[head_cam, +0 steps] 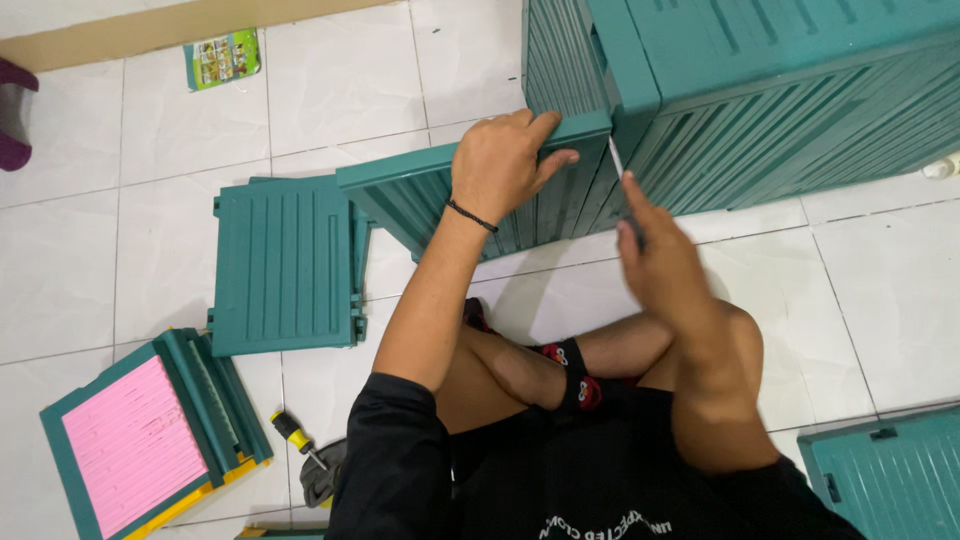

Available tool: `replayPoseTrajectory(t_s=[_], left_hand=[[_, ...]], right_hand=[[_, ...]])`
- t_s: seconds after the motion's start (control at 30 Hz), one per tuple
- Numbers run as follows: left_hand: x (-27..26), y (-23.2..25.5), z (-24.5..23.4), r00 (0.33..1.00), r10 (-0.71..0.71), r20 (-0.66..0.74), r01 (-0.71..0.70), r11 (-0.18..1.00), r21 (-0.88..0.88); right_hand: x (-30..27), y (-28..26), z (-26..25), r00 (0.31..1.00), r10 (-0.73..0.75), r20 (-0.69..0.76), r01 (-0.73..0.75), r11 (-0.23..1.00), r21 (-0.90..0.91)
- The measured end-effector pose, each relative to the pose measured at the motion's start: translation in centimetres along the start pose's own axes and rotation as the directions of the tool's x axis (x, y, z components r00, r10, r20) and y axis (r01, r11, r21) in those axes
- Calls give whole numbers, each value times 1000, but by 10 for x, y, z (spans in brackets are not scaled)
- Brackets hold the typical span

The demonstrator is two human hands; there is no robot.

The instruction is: The person sits on the floor and uses a screwdriver to pry apart the side panels of a teal plastic storage unit. They remove several panels one by one, placing them on the floor, and continue to separate components of the unit.

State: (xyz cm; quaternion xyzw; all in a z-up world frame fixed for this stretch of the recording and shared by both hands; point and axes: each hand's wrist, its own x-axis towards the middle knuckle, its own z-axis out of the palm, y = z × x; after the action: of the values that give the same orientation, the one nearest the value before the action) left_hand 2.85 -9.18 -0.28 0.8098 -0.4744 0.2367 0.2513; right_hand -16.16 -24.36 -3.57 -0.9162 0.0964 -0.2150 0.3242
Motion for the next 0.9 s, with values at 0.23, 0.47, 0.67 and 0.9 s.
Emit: replayPoseTrajectory(t_s=[0.23, 0.47, 0.67, 0.9], left_hand=[[2, -11, -6, 999, 31, 26, -31, 1000, 2], [4, -22, -12, 997, 64, 35, -64, 998, 2], [8, -29, -16, 996, 53, 72, -53, 999, -10], [5, -26, -13, 999, 7, 49, -7, 1000, -2]], right_hand=[[34, 16, -53, 960, -66, 271, 31, 991, 130], [59, -24, -76, 779, 351, 519, -319, 935, -153], [55, -5, -64, 901, -36, 432, -50, 981, 186], [9, 48, 9, 967, -255, 5, 240, 919, 313]])
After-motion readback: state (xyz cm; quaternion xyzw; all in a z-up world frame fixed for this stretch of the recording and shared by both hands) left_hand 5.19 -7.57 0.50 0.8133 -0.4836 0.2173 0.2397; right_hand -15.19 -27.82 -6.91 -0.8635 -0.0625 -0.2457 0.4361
